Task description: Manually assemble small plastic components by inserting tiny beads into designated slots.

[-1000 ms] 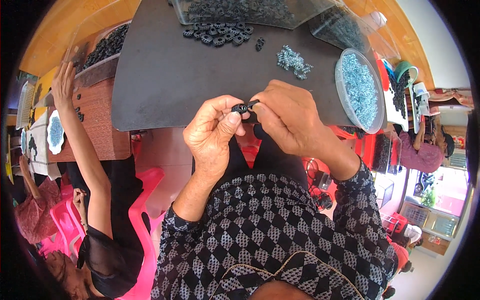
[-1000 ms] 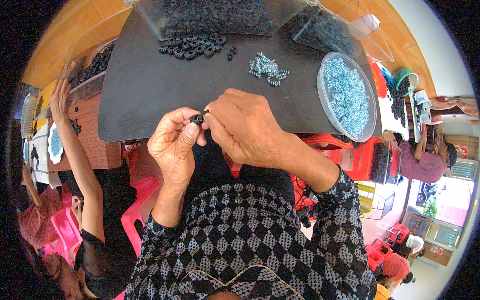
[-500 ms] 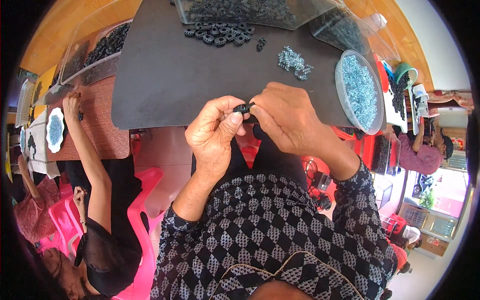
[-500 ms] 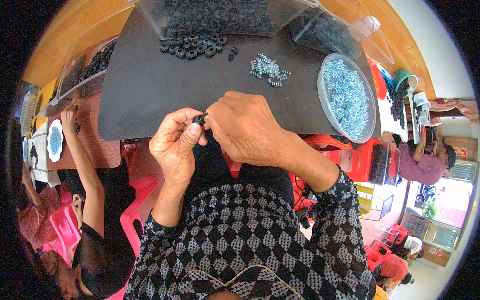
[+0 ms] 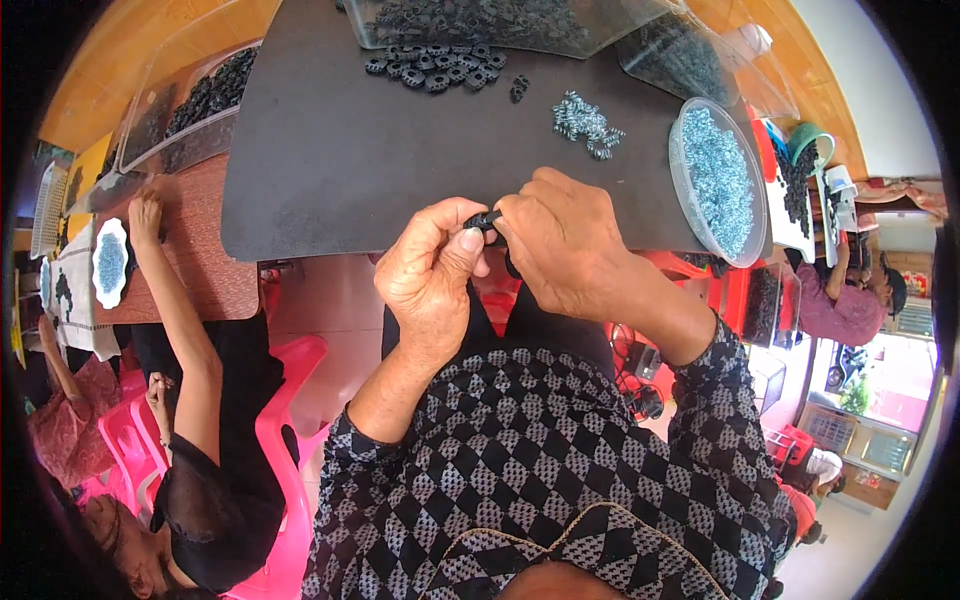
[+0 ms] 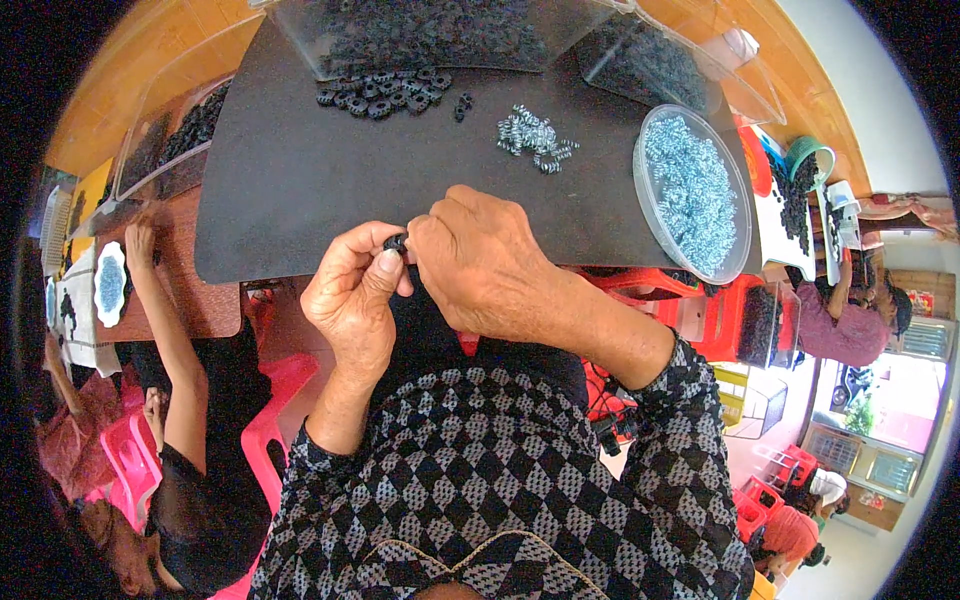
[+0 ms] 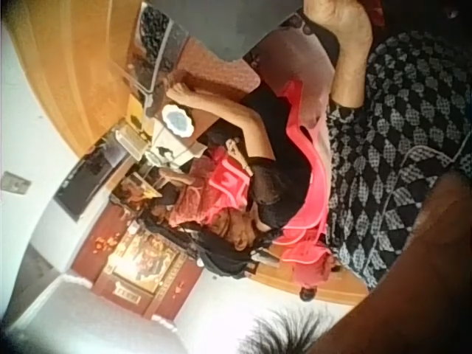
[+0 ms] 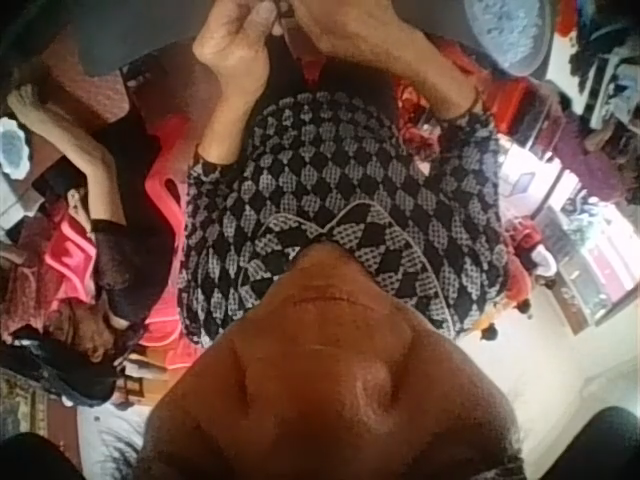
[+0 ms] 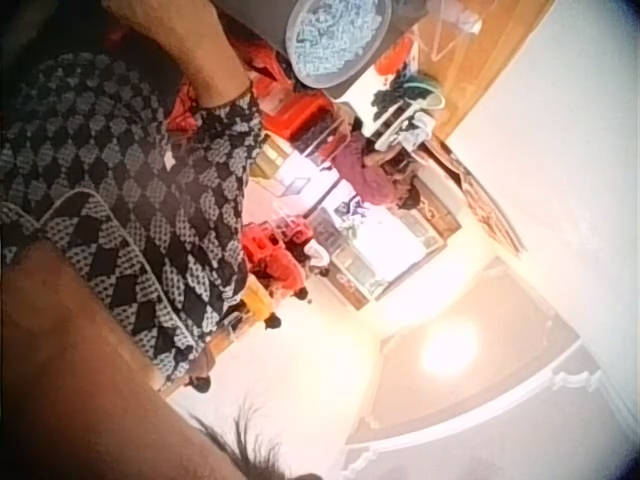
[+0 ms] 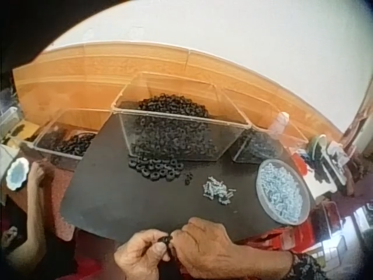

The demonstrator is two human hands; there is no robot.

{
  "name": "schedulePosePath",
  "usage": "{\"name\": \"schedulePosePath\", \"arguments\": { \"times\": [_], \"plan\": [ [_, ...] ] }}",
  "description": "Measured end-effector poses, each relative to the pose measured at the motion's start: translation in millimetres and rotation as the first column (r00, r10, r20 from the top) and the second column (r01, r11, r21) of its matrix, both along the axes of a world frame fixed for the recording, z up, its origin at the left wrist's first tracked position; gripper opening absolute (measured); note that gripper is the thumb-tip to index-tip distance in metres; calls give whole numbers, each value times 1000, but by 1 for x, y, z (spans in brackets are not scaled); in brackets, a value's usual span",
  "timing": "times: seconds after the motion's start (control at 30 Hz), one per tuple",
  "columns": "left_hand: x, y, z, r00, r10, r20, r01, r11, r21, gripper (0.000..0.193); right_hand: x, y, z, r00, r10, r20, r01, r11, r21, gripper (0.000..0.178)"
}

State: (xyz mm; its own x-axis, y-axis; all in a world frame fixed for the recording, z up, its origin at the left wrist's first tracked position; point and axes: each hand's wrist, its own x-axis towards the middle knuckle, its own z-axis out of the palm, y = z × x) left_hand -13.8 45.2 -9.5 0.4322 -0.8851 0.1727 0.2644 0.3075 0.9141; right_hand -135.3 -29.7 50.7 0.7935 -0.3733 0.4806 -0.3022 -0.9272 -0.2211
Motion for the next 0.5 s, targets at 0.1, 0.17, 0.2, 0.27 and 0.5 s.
{"name": "schedulePosePath", "arguments": {
  "times": [0.1,0.17,0.2,0.27,0.5],
  "plan": [
    [-2,1,-3,998,46,41,-46,999,-5,10,0,2,-2,1000,13,9,-13,1000,-4,20],
    [-3,0,-4,991,92,96,-89,996,-31,10,0,2,-2,999,22,-31,-23,1000,-15,21],
    [-3,0,-4,991,91,95,-89,996,-31,10,-1,2,-3,999,21,-32,-22,1000,-14,21],
    [-5,-1,-5,968,152,200,-144,988,-54,11,-2,2,-6,998,20,-54,-21,1000,-21,22],
    [-5,-1,-6,940,174,294,-167,985,-51,12,-5,1,-10,999,19,-48,-24,996,-85,22]
  ]
}}
